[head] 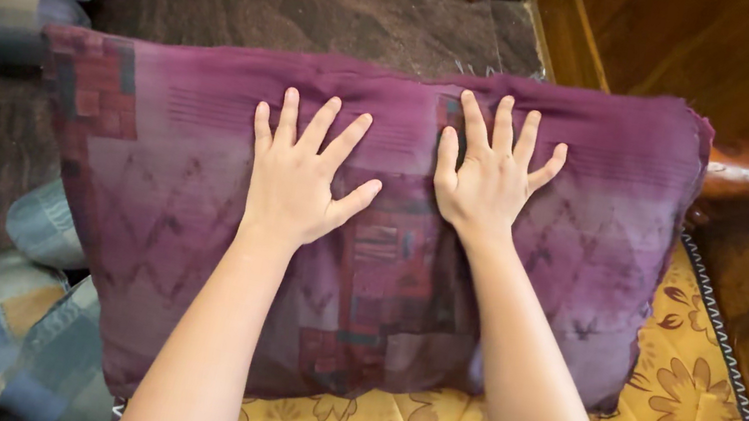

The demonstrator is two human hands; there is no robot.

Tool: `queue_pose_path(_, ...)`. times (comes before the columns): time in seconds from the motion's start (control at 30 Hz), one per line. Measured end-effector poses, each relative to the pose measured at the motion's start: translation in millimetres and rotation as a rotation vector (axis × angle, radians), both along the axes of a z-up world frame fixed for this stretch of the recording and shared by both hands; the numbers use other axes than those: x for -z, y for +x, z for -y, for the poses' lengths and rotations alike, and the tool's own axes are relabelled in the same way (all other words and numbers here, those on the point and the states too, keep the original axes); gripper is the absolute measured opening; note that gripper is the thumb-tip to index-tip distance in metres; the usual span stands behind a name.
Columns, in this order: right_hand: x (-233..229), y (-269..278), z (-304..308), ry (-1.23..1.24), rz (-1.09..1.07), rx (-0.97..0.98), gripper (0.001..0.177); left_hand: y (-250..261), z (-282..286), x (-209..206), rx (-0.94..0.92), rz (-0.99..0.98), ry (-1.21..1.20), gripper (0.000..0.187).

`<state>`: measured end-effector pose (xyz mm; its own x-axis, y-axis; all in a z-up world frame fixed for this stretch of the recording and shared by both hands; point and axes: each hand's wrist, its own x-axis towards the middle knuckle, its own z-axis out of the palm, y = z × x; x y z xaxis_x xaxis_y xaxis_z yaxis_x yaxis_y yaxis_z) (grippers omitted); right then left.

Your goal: The person fluffs a green checkered pillow by hand, then places it on a wooden stool. The person then picks up a purple pillow, fluffs it by hand, and places it on the bed.

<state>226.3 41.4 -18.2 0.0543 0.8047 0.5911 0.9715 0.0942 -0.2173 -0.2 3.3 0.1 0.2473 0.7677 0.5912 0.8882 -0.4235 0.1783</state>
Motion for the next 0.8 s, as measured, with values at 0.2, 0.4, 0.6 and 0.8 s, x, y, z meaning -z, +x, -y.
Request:
queue_pose_path(0.2, -14, -2, 13, 0.067, 0.002, -0.038, 0.049, 0, 6, 6, -0.019, 0.039, 0.011, 0.071)
queue_pose_path(0.4, 25, 3, 113, 0.073, -0.026, -0.078, 0.055, -3, 12, 13, -0.005, 0.058, 0.053, 0.070)
queue_pose_path(0.6, 130, 24, 192, 0.148, 0.000, 0.102, 0.053, -6, 11, 21, 0.015, 0.048, 0.081, 0.072)
queue_pose_path(0.8, 178, 36, 177, 0.238, -0.018, 0.068, 0.054, -8, 11, 30, 0.021, 0.052, 0.089, 0.073)
